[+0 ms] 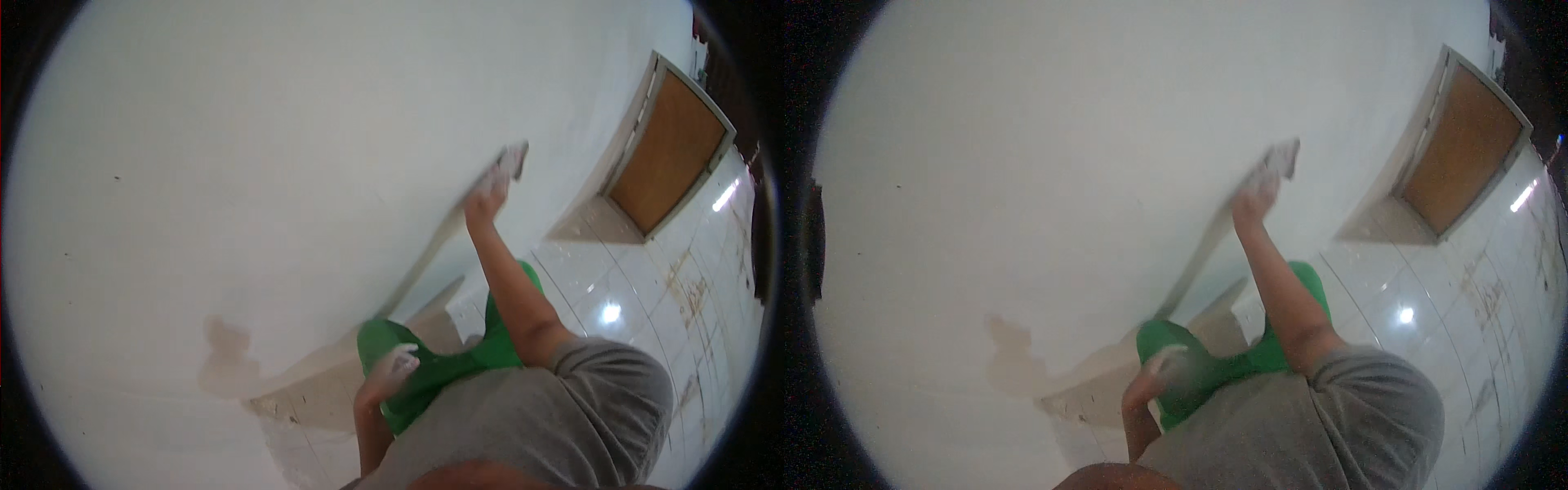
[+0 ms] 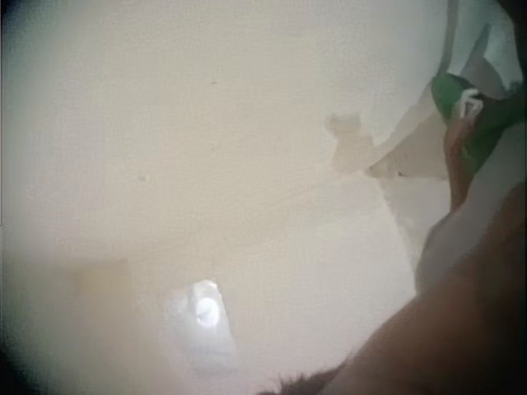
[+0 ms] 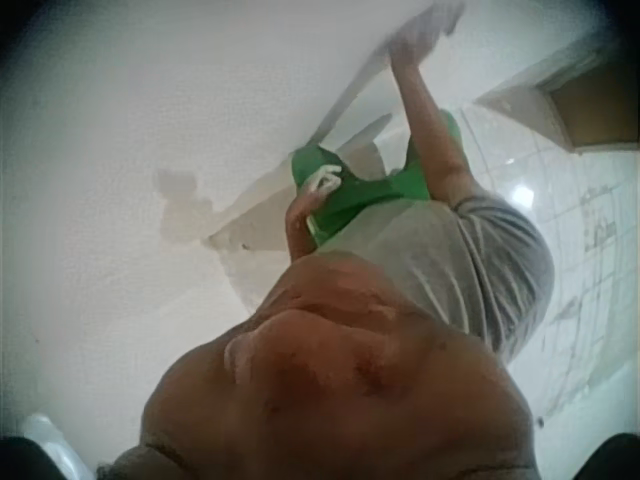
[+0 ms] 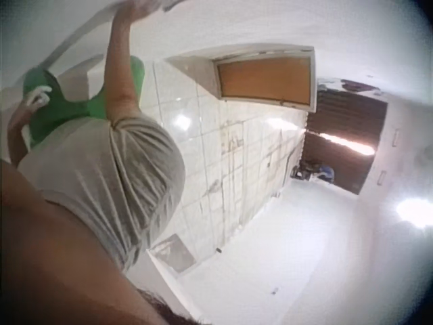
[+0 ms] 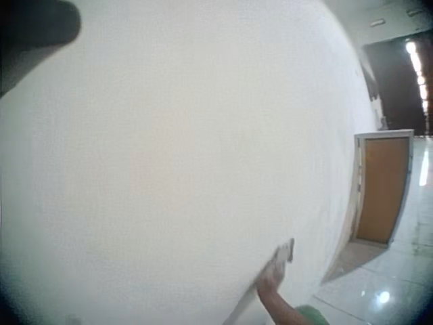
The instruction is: Apply plaster and sand down a wall to prepare for painting.
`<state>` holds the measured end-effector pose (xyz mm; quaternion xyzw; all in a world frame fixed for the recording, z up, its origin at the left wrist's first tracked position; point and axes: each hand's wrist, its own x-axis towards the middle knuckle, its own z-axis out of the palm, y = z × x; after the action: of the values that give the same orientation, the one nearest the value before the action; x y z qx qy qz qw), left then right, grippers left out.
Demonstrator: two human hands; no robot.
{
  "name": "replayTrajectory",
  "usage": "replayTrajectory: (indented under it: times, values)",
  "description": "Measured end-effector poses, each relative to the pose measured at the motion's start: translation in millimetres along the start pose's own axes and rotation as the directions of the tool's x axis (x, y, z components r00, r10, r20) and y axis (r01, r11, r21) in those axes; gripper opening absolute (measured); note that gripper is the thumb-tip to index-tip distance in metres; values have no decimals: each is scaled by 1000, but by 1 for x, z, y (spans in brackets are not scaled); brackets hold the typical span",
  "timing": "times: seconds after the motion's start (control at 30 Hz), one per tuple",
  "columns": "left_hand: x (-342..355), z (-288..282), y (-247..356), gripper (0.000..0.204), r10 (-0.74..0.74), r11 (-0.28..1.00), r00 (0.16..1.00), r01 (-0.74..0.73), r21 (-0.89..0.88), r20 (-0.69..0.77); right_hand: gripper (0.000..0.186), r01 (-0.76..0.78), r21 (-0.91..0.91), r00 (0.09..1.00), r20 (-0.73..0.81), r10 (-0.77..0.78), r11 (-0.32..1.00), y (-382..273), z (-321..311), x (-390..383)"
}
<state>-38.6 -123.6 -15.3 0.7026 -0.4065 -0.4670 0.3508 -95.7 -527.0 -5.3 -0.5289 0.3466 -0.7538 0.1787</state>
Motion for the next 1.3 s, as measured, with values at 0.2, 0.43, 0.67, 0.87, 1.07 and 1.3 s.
replayTrajectory:
  times: [0.2,0.43,0.67,0.87,1.07,1.3]
  values:
    - [16,-10,15,39,-38,995,999,36,-97,-17,54,223,263,928,237,-287,939,-88,38,33]
    - [18,-6,19,32,97,989,995,-96,-110,8,49,397,176,787,440,-433,901,-30,-22,-33]
    - [-3,0,-4,36,7,971,999,4,-240,44,41,-339,174,921,-138,364,924,-58,16,-8]
    - [-8,4,1,41,-70,976,978,108,-188,198,44,280,350,906,211,-367,894,-128,22,-31]
    - [-22,5,2,42,-72,978,993,89,-186,96,39,193,-97,942,297,-157,976,-29,-57,-75]
    - [-21,14,-5,35,-23,850,969,-110,-516,-245,42,-591,240,743,-209,635,770,-58,29,-9]
